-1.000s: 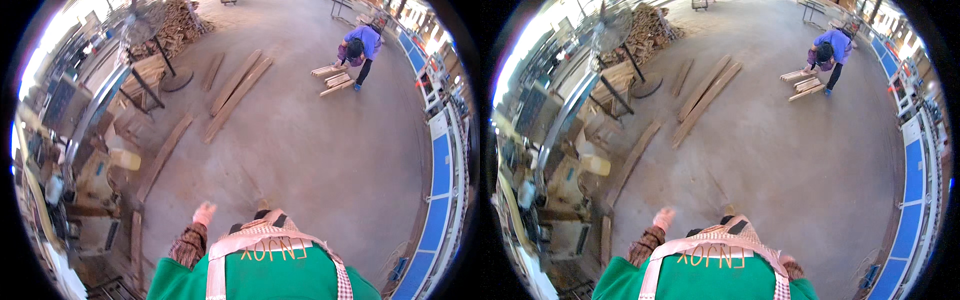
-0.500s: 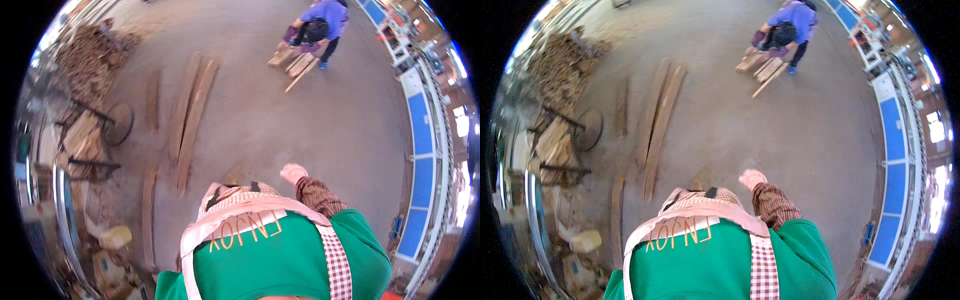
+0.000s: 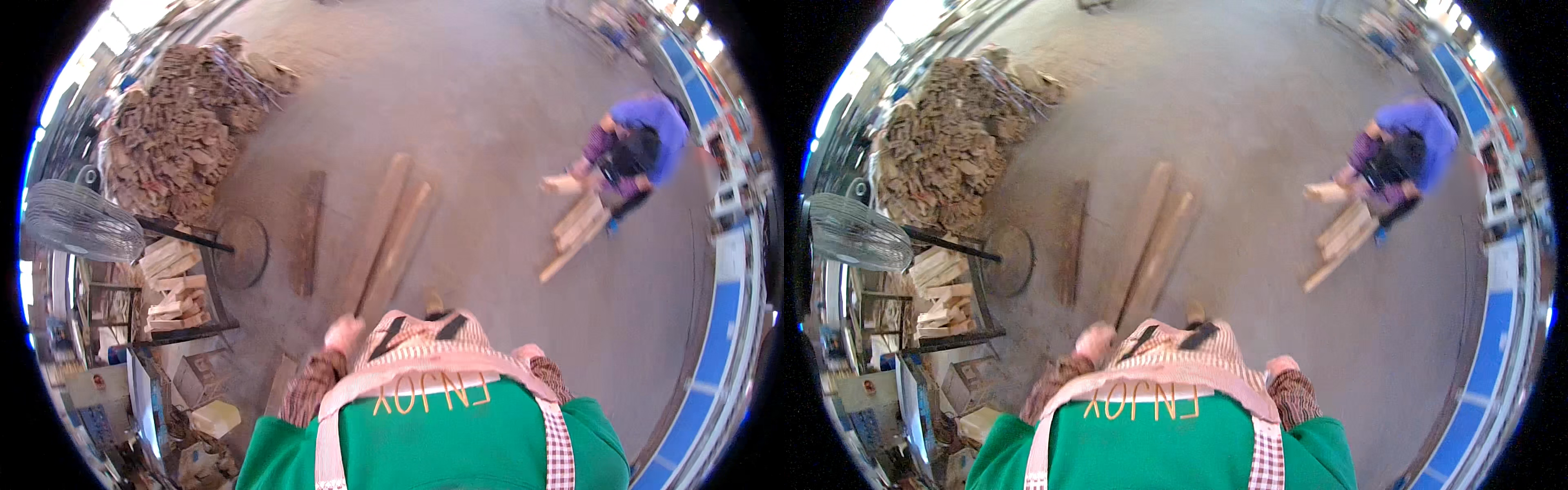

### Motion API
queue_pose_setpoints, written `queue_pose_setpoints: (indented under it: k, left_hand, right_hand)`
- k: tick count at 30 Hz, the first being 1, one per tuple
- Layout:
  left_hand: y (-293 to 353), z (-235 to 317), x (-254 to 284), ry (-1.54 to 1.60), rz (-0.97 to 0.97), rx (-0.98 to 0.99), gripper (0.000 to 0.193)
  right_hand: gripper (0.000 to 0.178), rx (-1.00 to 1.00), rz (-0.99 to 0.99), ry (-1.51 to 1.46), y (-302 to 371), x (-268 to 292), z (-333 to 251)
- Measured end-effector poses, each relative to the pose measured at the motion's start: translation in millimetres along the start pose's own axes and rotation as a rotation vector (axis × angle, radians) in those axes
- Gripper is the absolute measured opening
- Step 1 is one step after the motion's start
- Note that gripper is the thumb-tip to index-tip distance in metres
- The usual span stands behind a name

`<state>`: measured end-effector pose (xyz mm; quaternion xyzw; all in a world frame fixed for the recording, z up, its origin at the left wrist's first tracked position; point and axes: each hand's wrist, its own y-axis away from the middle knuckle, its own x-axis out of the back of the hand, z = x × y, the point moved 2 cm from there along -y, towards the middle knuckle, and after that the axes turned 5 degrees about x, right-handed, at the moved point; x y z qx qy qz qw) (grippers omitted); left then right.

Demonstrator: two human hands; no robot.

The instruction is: The person gathers and stacks wooden planks on the floor of a workshop. They then carry the stack of planks to a metal table and place them down. The person is wearing gloves and an apron.

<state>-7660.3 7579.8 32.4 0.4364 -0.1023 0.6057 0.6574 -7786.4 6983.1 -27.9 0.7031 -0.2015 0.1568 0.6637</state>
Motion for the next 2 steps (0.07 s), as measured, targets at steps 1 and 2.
queue_pose_setpoints:
  k: [1, 2]
  left_hand:
    - [-13, 0, 6, 0.012, -0.078, 0.109, 0.026]
    - [-34, 1, 14, 0.028, -0.133, 0.195, 0.026]
  right_hand:
    - [0.040, 0.029, 0.076, 0.027, -23, 96, -25]
    - [0.040, 0.050, 0.188, 0.039, -54, 198, -51]
